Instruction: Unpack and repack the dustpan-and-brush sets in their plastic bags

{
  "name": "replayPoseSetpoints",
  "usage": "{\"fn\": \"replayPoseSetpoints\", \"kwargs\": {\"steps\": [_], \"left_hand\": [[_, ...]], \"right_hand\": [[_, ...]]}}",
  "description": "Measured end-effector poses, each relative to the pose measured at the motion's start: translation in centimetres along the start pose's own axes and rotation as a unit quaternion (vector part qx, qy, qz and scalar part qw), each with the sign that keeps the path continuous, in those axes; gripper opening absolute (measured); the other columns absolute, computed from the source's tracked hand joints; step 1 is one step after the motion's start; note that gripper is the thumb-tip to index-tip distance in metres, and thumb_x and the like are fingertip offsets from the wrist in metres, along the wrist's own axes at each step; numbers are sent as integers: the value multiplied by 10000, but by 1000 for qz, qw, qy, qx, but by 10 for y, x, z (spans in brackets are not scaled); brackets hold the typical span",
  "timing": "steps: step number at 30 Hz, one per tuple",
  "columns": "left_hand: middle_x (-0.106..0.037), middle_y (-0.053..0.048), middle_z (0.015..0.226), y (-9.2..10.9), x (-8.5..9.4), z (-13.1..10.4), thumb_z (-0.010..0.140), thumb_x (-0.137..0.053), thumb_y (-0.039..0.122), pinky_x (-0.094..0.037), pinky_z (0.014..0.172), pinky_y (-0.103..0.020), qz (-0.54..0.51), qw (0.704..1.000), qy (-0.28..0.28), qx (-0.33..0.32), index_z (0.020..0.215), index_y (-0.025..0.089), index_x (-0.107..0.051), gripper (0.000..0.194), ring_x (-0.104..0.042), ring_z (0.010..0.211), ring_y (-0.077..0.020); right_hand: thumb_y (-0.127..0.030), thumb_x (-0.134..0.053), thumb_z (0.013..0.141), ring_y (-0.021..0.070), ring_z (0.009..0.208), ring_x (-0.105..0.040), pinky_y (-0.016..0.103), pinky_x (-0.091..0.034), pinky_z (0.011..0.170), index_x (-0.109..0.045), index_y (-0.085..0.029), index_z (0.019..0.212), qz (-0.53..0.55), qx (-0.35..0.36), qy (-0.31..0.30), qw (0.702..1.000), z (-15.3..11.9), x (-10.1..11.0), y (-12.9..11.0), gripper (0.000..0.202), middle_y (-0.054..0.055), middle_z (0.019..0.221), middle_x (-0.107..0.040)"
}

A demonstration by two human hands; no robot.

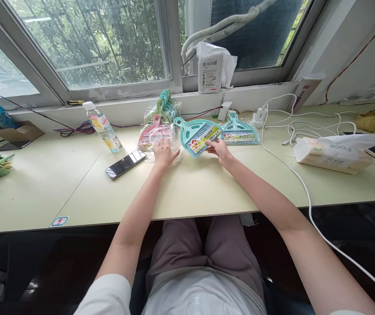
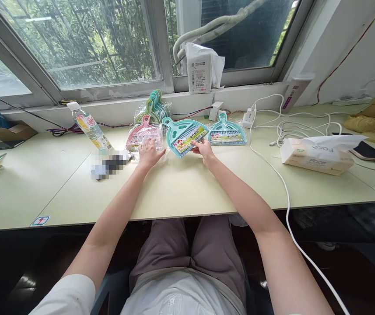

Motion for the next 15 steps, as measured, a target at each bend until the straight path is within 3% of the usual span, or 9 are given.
{"fn": "replayPoseSetpoints", "kwargs": {"steps": [3, 6, 10, 15], "left_hand": [[-488, -206, 1391, -3, -4, 1, 721, -649, 290, -253, 1092, -596, 8, 1000, 18, -17, 1152, 182, -597, 447, -452, 1276, -393], [-578, -185, 1273, -11, -1, 4, 720, -569, 148, -334, 1035, -585, 14, 999, 49, -11, 1050, 186, -631, 338, -525, 1179, -360], [-656, -173, 1079, -31, 6, 10, 751, -456, 70, -467, 899, -470, 4, 998, 56, 36, 1077, 164, -619, 377, -595, 1039, -308], [-675, -148, 959, -49, 17, 13, 757, -379, 4, -507, 801, -411, -41, 993, 81, 79, 1084, 183, -614, 441, -632, 934, -287]], "right_hand": [[-224, -667, 805, 89, 602, -669, 186, -512, 582, -602, -198, 900, -21, 6, -29, 999, 0, -6, -2, 118, -14, 794, -727], [-215, -668, 801, 92, 586, -666, 181, -508, 557, -611, -186, 906, -34, -2, -43, 999, -1, -9, 0, 123, 0, 778, -727], [-209, -683, 794, 98, 582, -672, 180, -508, 535, -618, -173, 890, -45, -18, -54, 997, -1, -11, 4, 122, 18, 786, -732], [-197, -700, 782, 104, 560, -663, 186, -519, 528, -637, -162, 899, -58, -30, -94, 993, -2, -19, 7, 137, 28, 734, -728]]}}
Point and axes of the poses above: each hand's wrist, its own z-axis towards the middle knuckle, its own x-axis out of the back of the hand, y = z × x, the point moved 9 cm from there along z, towards the middle knuckle
